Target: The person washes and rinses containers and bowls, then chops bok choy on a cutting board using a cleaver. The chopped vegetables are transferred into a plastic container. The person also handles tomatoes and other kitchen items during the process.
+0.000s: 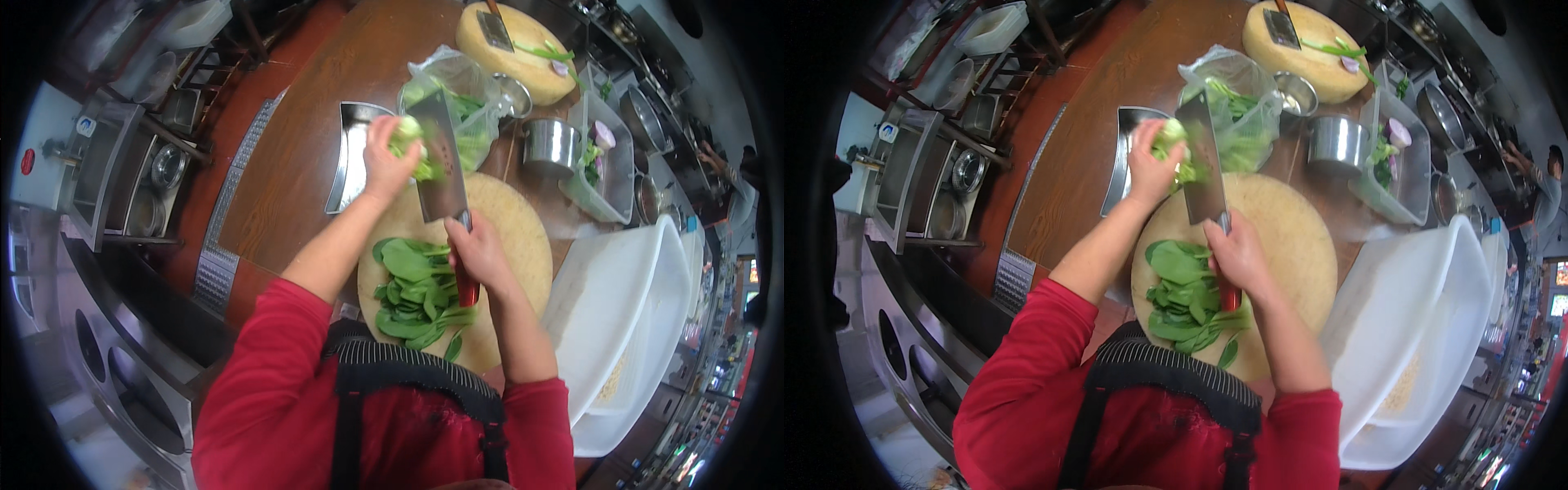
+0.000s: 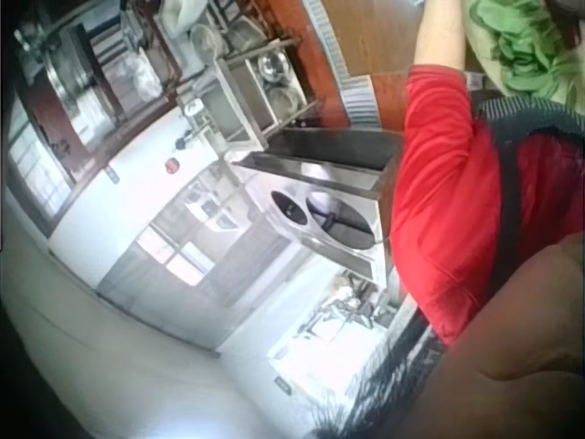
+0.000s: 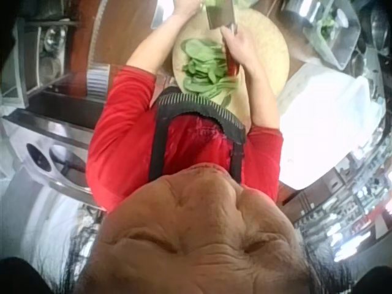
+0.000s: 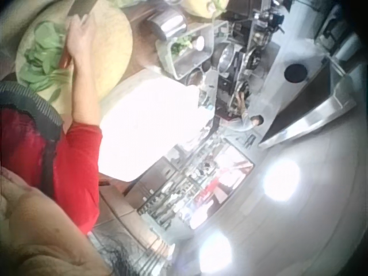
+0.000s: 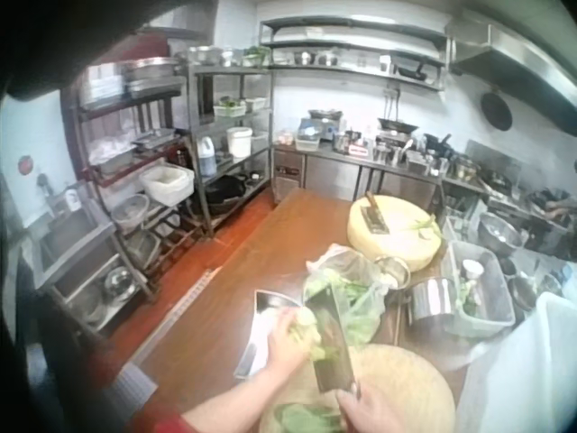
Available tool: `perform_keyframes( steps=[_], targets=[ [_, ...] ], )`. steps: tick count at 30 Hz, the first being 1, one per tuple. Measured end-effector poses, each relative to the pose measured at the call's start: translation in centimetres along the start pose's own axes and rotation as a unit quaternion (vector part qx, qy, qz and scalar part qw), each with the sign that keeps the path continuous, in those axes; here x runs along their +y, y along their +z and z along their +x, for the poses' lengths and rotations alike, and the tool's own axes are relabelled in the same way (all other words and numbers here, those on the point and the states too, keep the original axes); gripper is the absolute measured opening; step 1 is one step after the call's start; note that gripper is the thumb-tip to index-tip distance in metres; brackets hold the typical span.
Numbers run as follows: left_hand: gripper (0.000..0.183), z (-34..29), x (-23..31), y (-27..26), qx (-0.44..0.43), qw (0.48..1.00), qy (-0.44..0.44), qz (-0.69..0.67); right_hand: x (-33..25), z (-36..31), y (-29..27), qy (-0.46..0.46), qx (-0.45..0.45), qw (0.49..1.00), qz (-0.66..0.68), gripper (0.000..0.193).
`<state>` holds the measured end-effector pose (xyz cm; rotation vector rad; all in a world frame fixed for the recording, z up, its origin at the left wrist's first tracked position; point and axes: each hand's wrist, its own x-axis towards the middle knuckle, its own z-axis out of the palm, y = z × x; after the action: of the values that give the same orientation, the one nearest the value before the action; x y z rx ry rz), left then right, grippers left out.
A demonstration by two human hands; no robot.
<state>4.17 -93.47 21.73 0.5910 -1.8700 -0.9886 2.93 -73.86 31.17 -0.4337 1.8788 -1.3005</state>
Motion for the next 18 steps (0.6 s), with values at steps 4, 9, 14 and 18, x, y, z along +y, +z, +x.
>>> perform_keyframes(
  steps=[4,9,14,18],
  targets=[
    [0.059,0.8,-2.3,-2.3,-0.180,0.932,-0.139,0.283,-0.3,-1.6,-1.4,-0.038,0.107,0.984,-0.140,0.023],
    [0.084,-1.9,3.6,-3.1,-0.346,0.899,-0.010,0.267,1.9,-8.9,-5.8,0.001,0.215,0.959,-0.184,0.023],
    [0.117,-8.2,9.6,-3.0,-0.593,0.757,-0.008,0.273,8.4,-15.1,-6.0,0.076,0.266,0.930,-0.243,0.024],
    [0.122,-11.5,11.2,-3.6,-0.612,0.743,-0.004,0.270,12.5,-19.1,-4.5,0.124,0.275,0.928,-0.218,0.022]
  ],
)
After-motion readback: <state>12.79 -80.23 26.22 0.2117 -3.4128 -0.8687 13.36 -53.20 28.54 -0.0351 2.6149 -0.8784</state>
